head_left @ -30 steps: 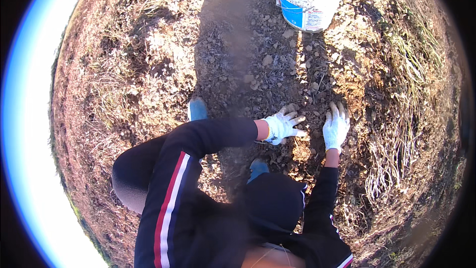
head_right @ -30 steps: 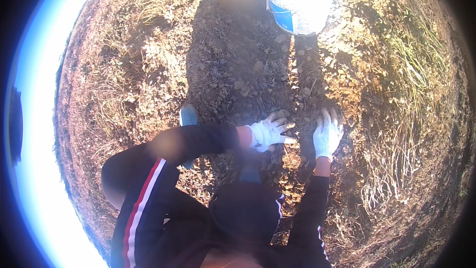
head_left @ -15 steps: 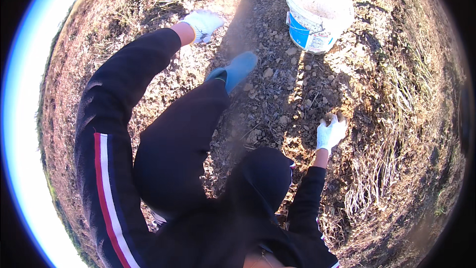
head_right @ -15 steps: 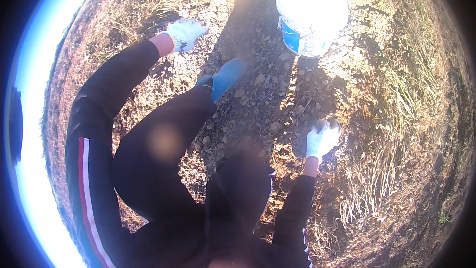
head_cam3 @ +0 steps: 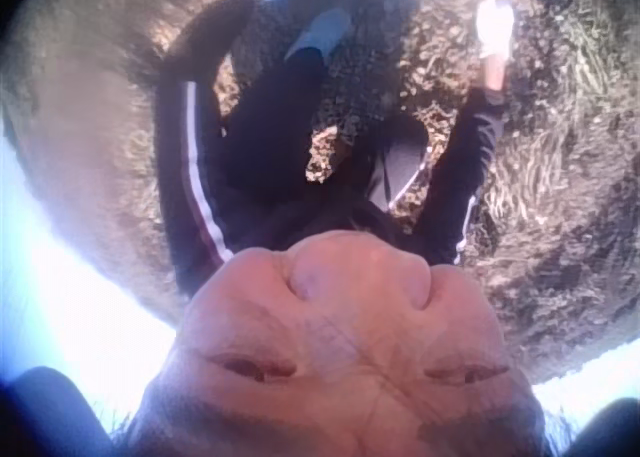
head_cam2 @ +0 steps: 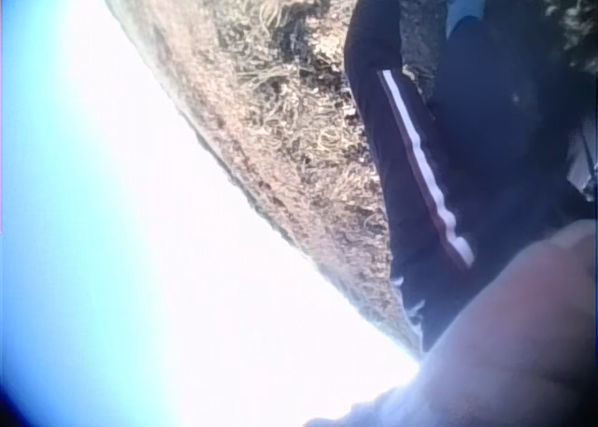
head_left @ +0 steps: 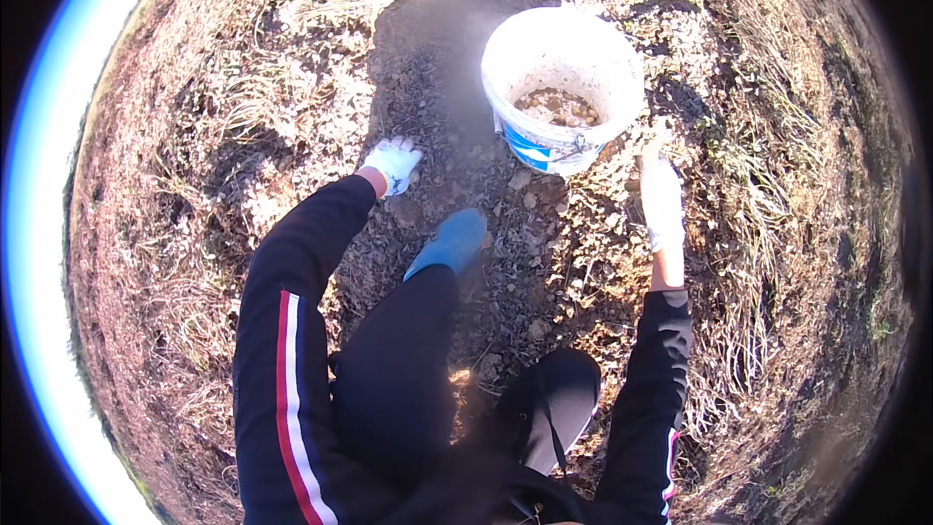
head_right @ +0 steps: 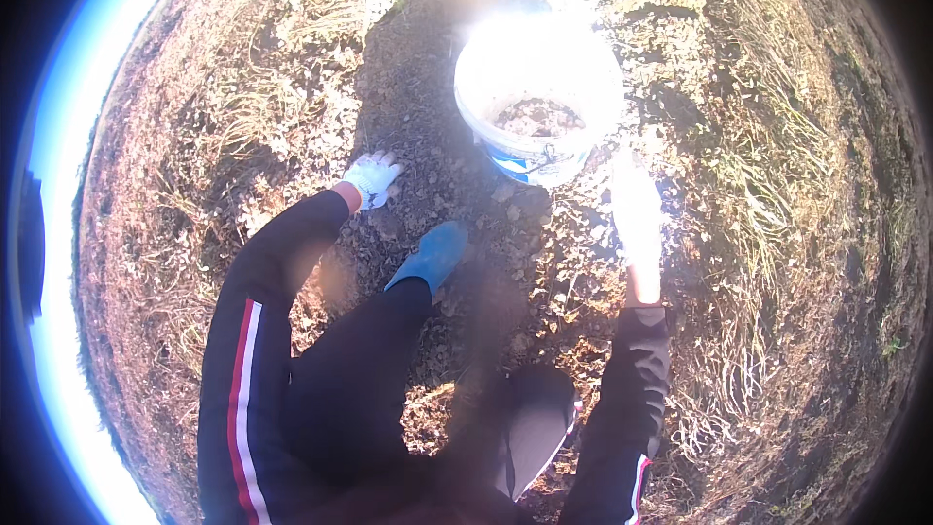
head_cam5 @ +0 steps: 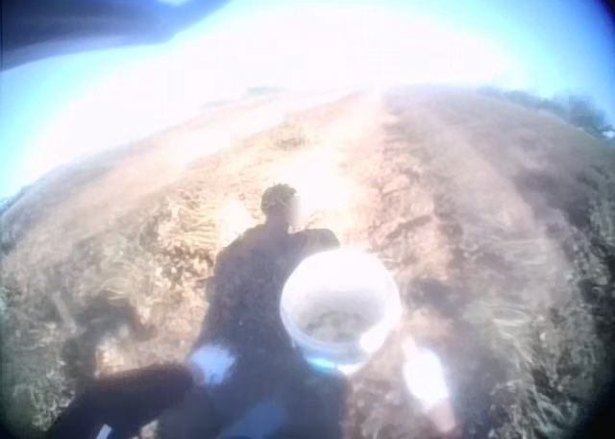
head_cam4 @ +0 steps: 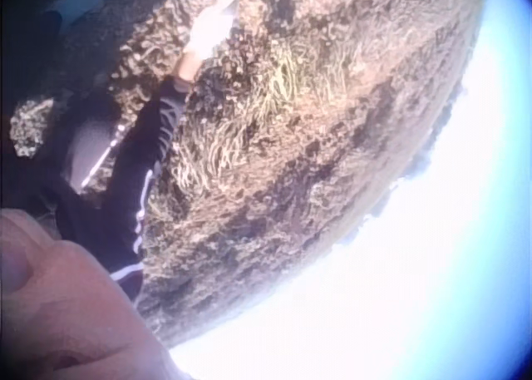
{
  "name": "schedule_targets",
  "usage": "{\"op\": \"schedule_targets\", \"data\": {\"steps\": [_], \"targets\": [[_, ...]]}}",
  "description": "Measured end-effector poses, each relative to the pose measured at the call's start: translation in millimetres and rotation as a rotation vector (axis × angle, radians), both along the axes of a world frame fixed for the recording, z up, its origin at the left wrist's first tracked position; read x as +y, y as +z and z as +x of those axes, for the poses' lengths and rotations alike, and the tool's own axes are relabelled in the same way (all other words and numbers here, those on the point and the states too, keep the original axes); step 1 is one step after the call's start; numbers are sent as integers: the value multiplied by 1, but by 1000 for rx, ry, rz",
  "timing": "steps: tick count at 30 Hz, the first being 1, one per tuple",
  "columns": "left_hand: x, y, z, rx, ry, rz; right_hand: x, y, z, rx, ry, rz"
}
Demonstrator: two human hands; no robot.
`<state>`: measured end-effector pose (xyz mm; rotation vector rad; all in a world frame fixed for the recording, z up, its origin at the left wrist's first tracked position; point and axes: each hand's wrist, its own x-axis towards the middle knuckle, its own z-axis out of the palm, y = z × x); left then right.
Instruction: The person walks along a dirt path in a field, carrying a white bucket. They repeatedly squat, pick up small rocks and debris from the ground with gloved hands, and place them into the bucket. The person continues this process along the path, occasionally moving the bucket to a new spot.
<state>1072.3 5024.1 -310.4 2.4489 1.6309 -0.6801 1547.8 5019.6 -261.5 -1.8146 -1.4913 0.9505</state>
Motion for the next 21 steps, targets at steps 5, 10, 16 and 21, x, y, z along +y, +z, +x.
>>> {"op": "schedule_targets", "data": {"steps": [5, 10, 16, 21], "targets": [[38, -46, -37, -168, -94, 195, 59, 48, -35, 411, -59, -318], [45, -60, -25, -220, 51, 131, 84, 39, -32, -8, -70, -279], [51, -53, -38, -236, 40, 56, 104, 72, -54, 11, -104, -430], [60, -54, -27, -147, 36, -29, 88, 27, -43, -44, -190, -330]]}}
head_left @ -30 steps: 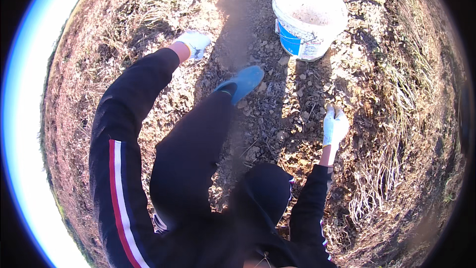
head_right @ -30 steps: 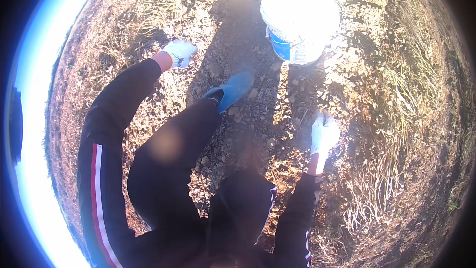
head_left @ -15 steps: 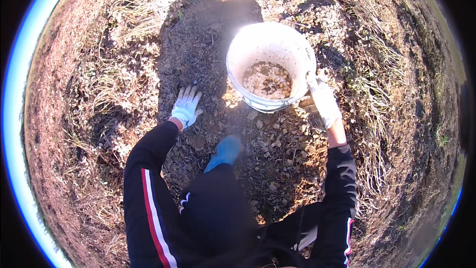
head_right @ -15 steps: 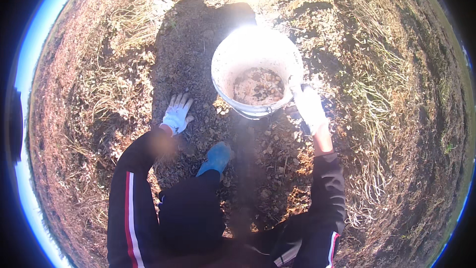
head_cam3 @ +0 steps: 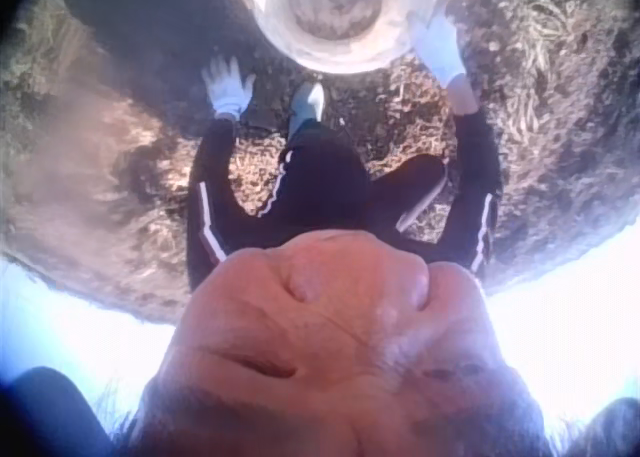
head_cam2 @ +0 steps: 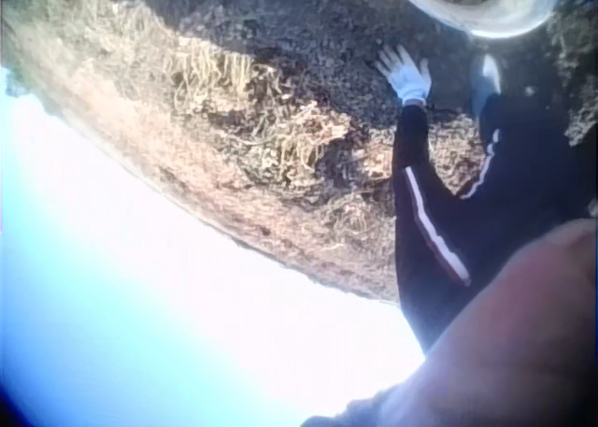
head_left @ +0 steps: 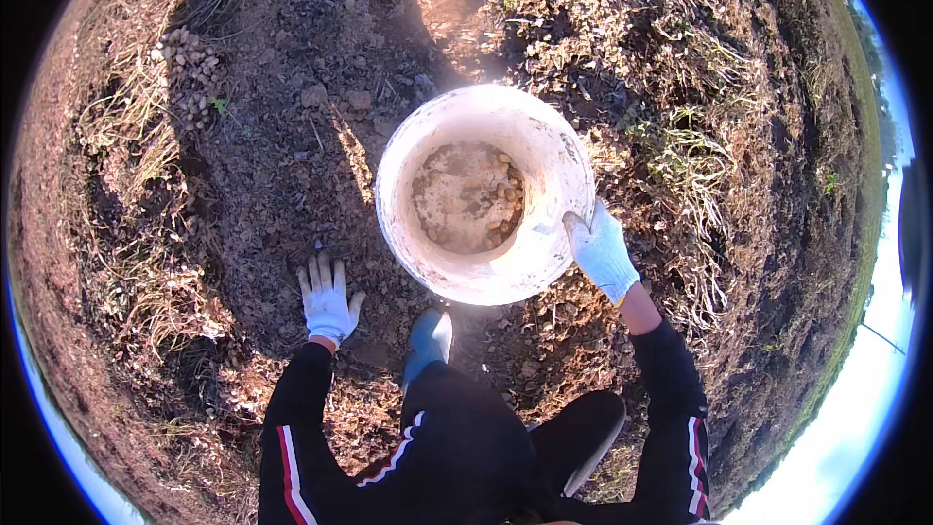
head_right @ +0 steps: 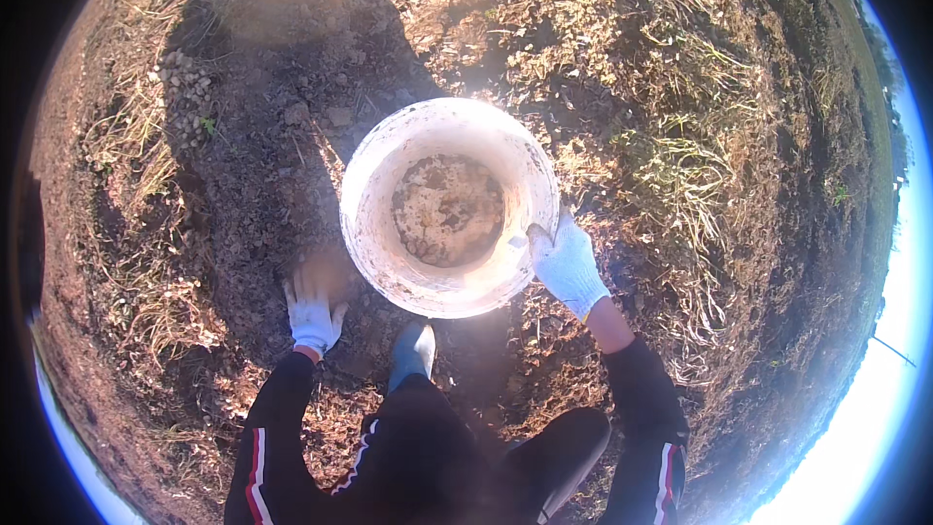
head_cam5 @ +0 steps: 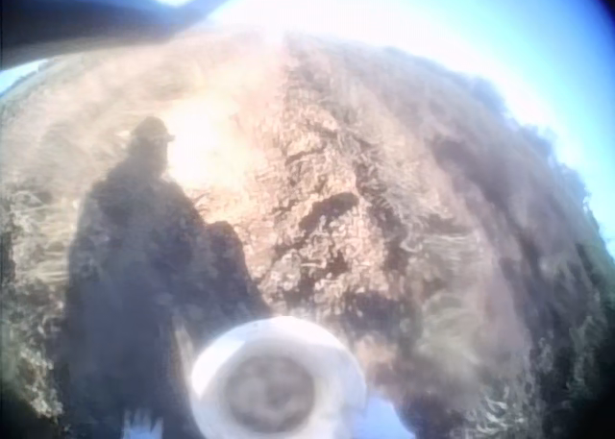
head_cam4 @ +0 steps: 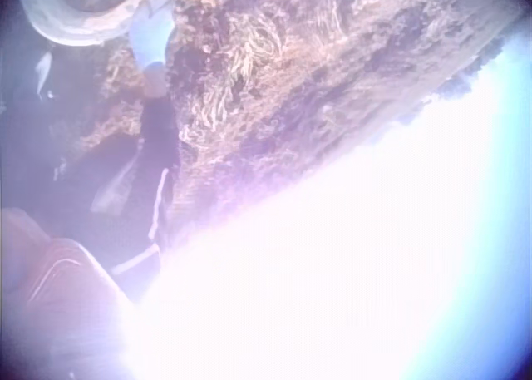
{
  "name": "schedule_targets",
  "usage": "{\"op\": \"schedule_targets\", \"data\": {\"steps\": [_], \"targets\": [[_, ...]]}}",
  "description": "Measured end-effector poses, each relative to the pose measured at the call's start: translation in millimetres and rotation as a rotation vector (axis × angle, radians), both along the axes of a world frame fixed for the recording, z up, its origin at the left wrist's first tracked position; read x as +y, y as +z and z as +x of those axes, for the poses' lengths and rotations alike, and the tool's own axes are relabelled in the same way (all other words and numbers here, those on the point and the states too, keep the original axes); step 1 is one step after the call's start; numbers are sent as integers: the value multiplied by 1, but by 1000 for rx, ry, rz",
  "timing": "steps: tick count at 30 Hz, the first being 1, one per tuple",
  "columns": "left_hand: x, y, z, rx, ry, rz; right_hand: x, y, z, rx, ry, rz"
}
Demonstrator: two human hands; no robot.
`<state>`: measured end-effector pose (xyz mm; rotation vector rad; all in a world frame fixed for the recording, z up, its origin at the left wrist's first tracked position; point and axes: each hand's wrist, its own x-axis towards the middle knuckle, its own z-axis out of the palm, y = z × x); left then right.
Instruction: The person walks along a dirt path in a field, carrying a white bucket. They repeatedly squat, pick up small rocks and debris from the ground with gloved hands, and place them into the bucket. The person continues this process along the path, occasionally moving the bucket to a new spot.
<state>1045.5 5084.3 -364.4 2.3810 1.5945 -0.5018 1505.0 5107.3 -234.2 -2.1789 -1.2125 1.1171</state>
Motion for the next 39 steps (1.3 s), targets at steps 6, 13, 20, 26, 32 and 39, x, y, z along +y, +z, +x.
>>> {"op": "schedule_targets", "data": {"steps": [6, 13, 20, 26, 32, 39], "targets": [[-7, -11, -10, 28, 33, -100, -22, 1, -28, -36, -24, 36], [8, 0, 2, 84, 45, -135, -60, -18, -25, -105, -70, 104], [-10, 56, 10, 31, 117, -45, -42, -26, -30, -25, -182, -51], [-55, 179, -36, 64, 559, -346, -66, 8, -33, 243, -368, -284], [-204, 285, -155, -51, 1003, -464, -122, 113, -2, 272, -493, -293], [-185, 367, -145, 259, 1043, -670, -168, 229, 54, 340, -908, -281]]}}
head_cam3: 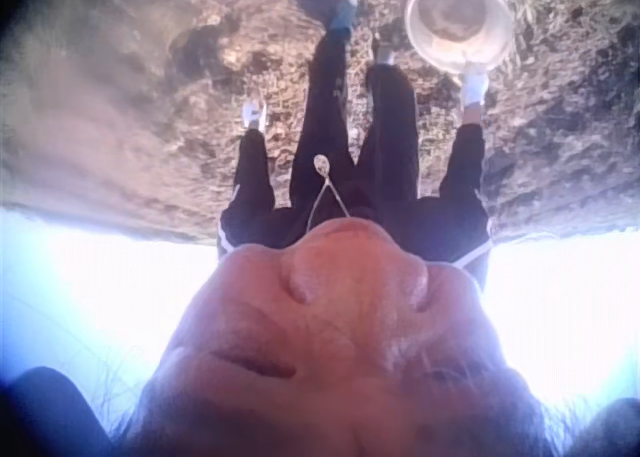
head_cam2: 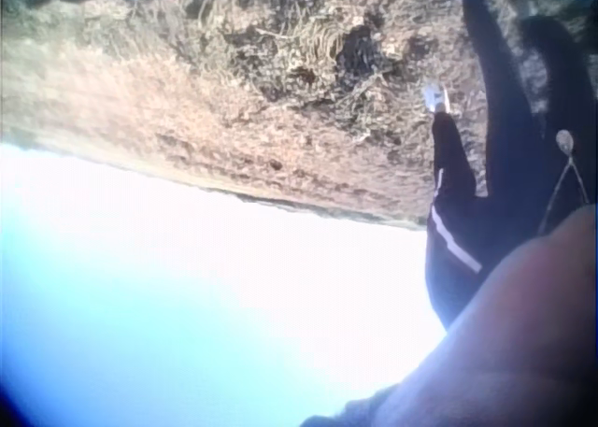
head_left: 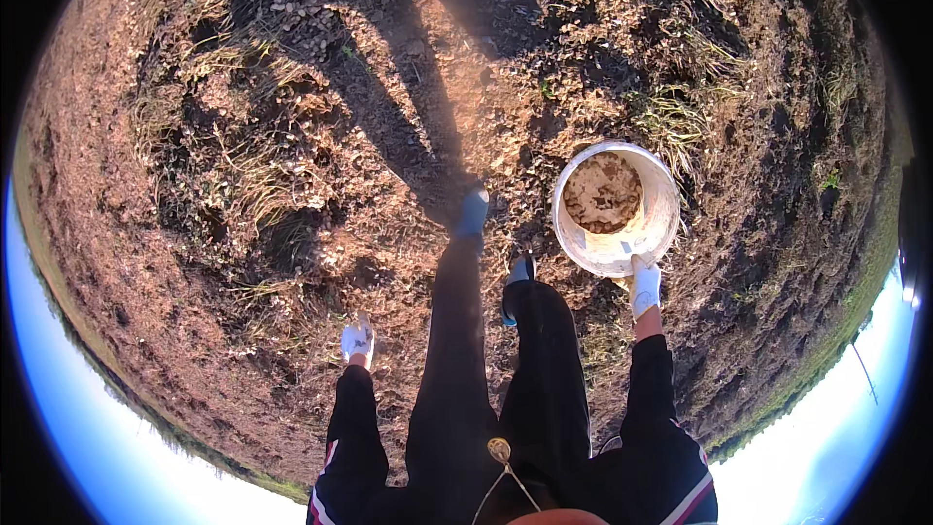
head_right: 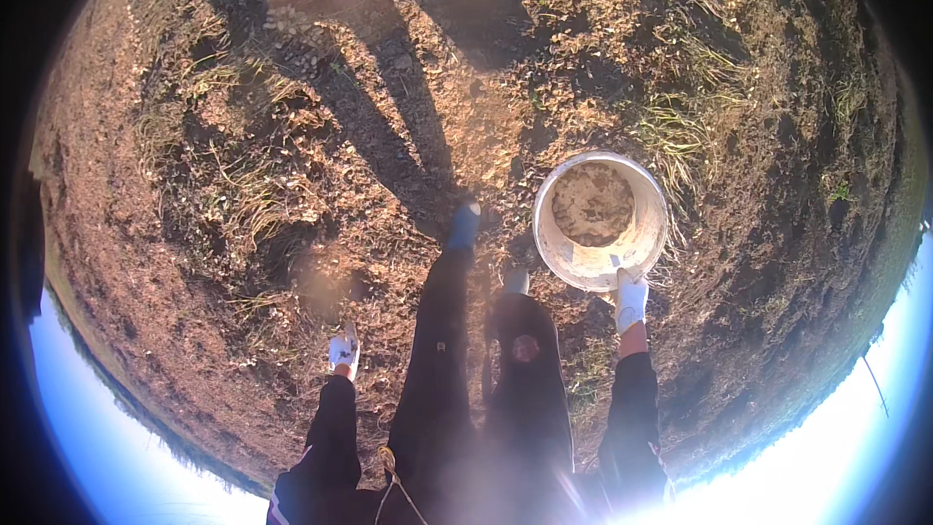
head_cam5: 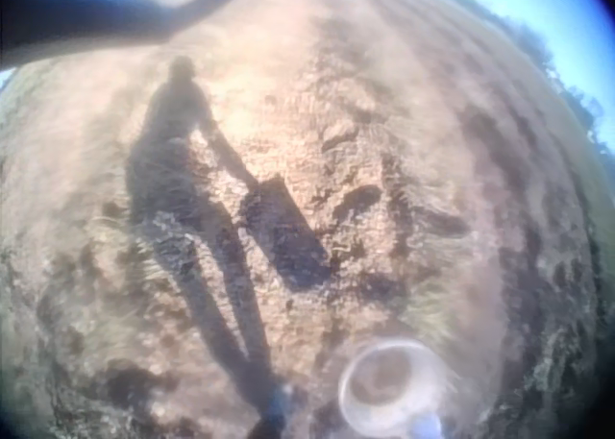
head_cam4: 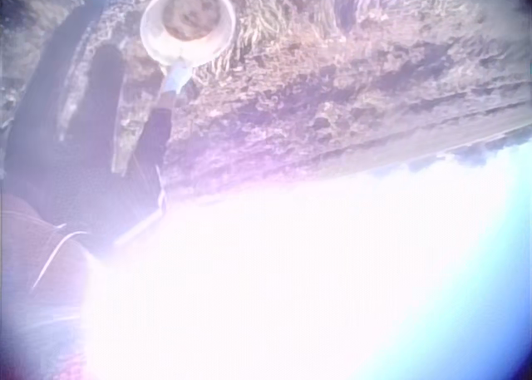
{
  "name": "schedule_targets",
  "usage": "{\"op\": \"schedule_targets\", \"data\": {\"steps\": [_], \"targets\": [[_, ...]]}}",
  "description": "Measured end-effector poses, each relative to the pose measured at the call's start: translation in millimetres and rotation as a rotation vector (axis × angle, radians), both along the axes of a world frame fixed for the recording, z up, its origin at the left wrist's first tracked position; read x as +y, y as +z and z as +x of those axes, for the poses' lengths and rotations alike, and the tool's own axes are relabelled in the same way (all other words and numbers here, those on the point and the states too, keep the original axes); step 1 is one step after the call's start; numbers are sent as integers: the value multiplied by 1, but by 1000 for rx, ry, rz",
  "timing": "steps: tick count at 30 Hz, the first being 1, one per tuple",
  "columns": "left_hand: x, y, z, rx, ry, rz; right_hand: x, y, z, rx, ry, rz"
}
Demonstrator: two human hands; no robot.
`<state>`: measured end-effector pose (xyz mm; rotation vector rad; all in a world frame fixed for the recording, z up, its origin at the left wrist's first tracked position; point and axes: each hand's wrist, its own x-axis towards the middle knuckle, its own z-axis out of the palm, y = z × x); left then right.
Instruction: The person walks along a dirt path in a field, carrying a white bucket. They repeatedly squat, pick up small rocks and debris from the ground with gloved hands, and place them into the bucket. The person continues this process along the path, occasionally moving the bucket to a new spot.
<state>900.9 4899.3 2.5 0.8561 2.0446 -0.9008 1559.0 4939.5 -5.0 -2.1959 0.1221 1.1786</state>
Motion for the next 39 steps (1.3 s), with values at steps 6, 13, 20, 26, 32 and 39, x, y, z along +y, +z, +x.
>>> {"op": "schedule_targets", "data": {"steps": [6, 13, 20, 26, 32, 39], "targets": [[36, -6, 47, -195, 69, 444, 15, 56, 39, 30, -205, 11], [194, 4, 137, -176, 186, 341, 63, 18, 77, 121, -321, 41], [310, 37, 242, -331, -73, 591, 128, 20, 105, 227, -275, 155], [387, 42, 321, -525, 100, 689, 178, 7, 109, 96, -282, 192], [451, 11, 385, -817, 284, 603, 262, 21, 96, 173, -141, 193], [511, -27, 444, -1091, 483, 500, 367, 9, 71, 136, -11, 147]]}}
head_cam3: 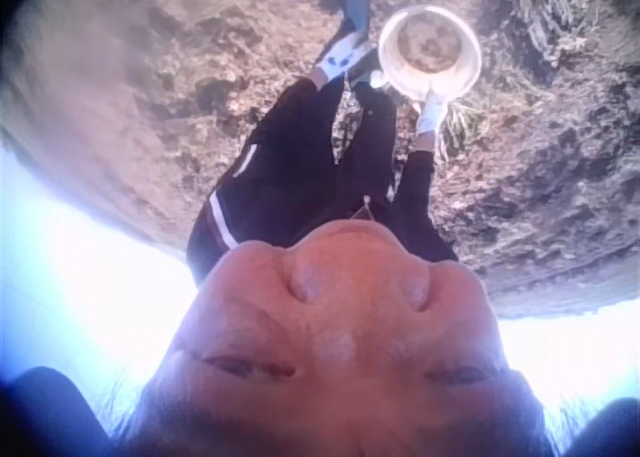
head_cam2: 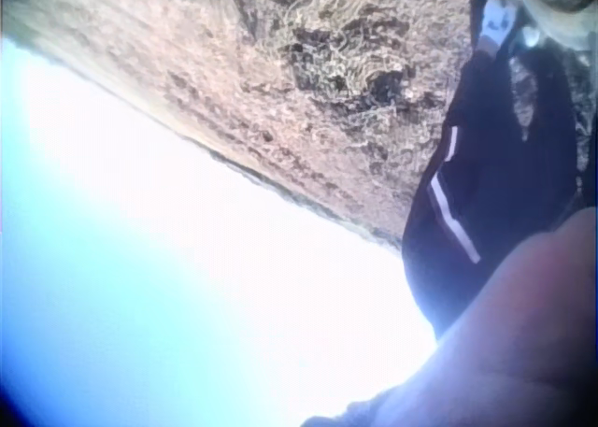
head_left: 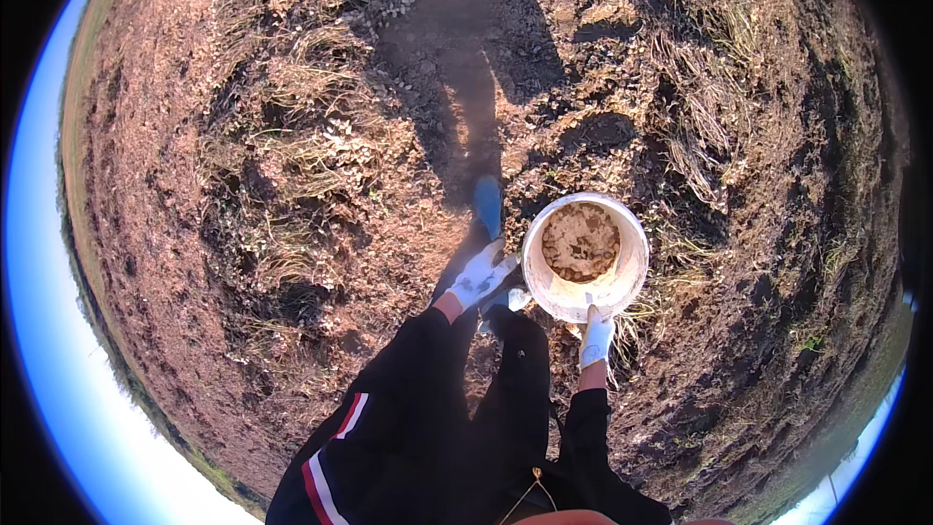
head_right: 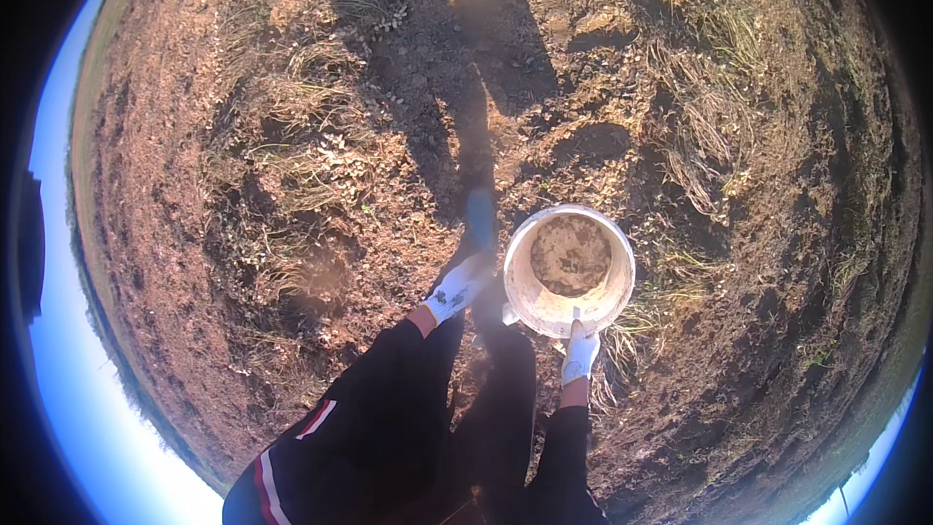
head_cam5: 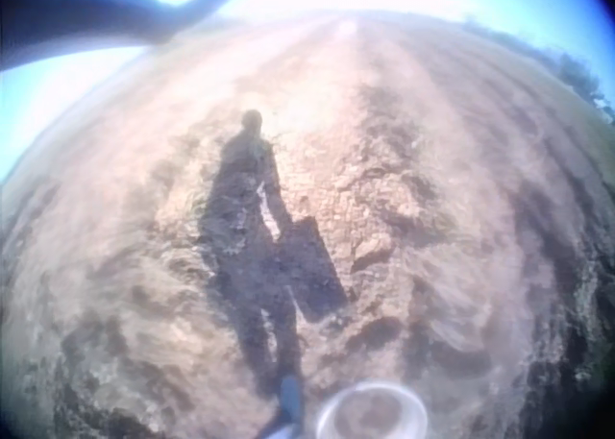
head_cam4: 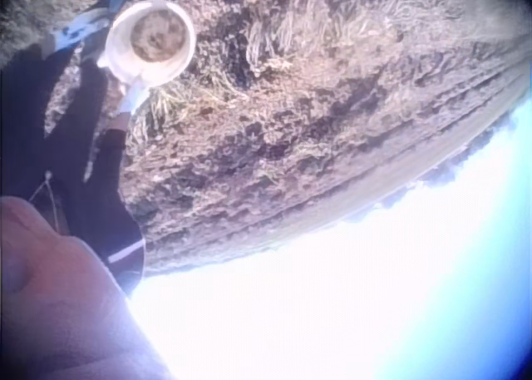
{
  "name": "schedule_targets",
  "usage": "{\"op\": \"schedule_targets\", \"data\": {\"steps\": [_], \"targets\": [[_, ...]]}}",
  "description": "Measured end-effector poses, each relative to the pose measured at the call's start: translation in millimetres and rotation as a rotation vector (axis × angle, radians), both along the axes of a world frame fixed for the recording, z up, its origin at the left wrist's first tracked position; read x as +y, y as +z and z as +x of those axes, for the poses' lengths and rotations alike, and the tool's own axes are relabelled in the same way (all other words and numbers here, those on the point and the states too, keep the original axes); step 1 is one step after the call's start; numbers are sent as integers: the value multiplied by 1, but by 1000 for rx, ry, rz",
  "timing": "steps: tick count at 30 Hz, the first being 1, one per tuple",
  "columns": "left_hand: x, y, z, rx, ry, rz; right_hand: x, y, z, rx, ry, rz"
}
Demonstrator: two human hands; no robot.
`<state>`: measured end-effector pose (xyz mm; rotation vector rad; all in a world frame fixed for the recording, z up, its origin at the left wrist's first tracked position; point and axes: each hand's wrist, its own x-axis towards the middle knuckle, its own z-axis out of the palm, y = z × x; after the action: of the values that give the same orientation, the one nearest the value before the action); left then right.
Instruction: The person walks along a dirt path in a field, carrying a white bucket. They repeatedly squat, pick up small rocks and debris from the ground with gloved hands, and place them into the bucket. The person continues this process along the path, occasionally moving the bucket to a new spot.
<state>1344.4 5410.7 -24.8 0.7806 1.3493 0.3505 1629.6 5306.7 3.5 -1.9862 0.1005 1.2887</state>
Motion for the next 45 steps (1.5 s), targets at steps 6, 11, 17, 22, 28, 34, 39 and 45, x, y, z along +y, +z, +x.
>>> {"op": "schedule_targets", "data": {"steps": [6, 11, 17, 22, 28, 34, 39, 45], "targets": [[70, 13, -4, -51, 158, -48, 115, 10, -25, -77, 353, -168], [102, 5, -53, 4, 231, -236, 204, 21, -69, -235, 623, -44], [179, 54, -93, -91, 463, -345, 319, 39, -117, -234, 900, -174], [223, 63, -99, -135, 633, -301, 361, 0, -120, -220, 983, -143], [277, 61, -88, -144, 688, -267, 439, 2, -104, -56, 1003, -30], [346, 91, -38, -76, 646, -314, 500, 0, -53, 33, 1009, -74], [413, 99, 18, -30, 535, -240, 536, 1, 18, 176, 727, 76], [455, 92, 52, 269, 197, -284, 581, 85, 61, 430, 484, 167]]}}
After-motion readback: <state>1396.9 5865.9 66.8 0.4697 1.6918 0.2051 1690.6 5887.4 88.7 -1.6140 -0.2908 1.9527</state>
